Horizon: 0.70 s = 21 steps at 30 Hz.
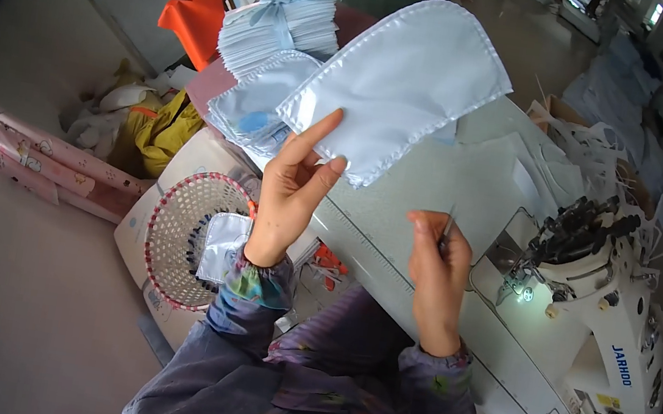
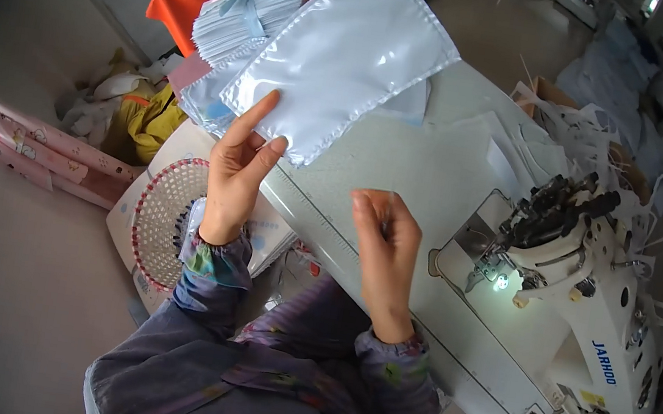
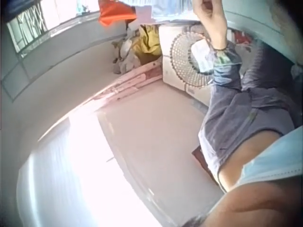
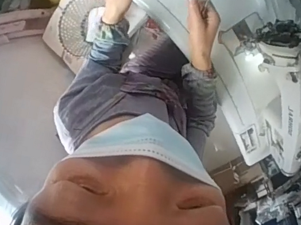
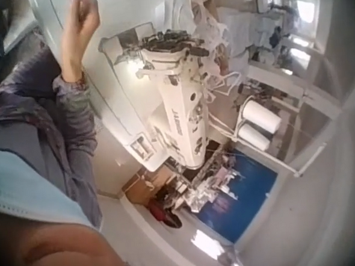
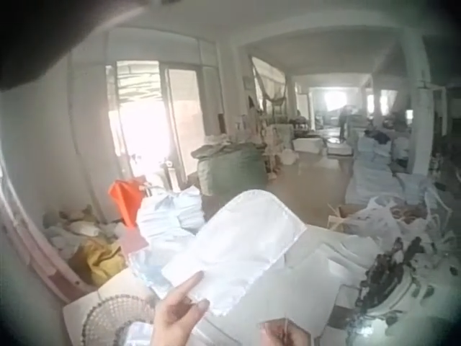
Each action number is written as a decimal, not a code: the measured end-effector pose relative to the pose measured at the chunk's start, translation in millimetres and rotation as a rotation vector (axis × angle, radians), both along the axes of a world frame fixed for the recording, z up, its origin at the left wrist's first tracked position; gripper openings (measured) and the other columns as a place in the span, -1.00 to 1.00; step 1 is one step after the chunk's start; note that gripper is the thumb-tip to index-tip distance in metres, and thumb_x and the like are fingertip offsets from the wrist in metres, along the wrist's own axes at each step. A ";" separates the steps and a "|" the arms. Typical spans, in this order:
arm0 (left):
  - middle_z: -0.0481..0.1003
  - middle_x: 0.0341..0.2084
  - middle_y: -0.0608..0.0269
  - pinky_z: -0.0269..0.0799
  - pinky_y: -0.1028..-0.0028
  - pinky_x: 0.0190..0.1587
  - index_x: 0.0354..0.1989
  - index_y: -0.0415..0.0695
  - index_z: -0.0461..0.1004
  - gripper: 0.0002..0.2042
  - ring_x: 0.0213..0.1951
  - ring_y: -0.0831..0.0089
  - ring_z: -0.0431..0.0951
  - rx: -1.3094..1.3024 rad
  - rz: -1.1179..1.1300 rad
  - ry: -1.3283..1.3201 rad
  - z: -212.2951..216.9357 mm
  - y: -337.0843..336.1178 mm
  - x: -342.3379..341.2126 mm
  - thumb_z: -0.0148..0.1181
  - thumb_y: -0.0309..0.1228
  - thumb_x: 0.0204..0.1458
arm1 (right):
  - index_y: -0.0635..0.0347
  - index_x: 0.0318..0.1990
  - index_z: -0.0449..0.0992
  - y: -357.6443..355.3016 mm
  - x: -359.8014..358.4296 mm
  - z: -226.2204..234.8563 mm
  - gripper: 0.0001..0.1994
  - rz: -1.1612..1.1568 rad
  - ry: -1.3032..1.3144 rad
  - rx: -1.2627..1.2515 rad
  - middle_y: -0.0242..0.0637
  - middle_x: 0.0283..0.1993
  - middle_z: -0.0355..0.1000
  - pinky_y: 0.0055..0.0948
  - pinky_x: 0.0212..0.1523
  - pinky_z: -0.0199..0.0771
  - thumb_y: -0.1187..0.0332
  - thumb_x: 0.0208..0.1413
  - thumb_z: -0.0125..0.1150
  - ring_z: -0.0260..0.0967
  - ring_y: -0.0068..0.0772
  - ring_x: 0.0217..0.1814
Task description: Sewing fabric pouches using an industrial sewing machine and bundling the finished products.
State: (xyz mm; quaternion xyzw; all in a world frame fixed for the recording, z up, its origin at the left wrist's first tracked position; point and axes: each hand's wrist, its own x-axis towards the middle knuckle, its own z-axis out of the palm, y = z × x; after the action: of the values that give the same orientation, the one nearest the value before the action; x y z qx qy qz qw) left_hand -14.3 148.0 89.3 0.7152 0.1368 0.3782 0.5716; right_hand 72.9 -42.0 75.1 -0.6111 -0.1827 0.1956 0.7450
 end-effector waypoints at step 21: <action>0.58 -0.25 0.27 0.54 0.59 -0.36 0.42 -0.07 0.40 -0.50 -0.41 0.65 0.56 0.102 0.490 0.216 -26.2 180.4 -56.9 0.29 -0.39 0.31 | 0.24 -0.35 0.45 -215.2 -36.8 -68.0 -0.76 -0.504 -0.347 -0.585 -0.45 -0.51 0.32 -0.53 -0.52 0.08 0.36 0.42 0.18 0.12 -0.76 -0.50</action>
State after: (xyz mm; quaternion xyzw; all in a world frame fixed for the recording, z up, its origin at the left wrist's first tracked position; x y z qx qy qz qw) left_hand -71.1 328.3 63.1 0.7247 0.3468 0.4332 0.4084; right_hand 36.1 -257.2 7.1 -0.8463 -0.0871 -0.0547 0.5227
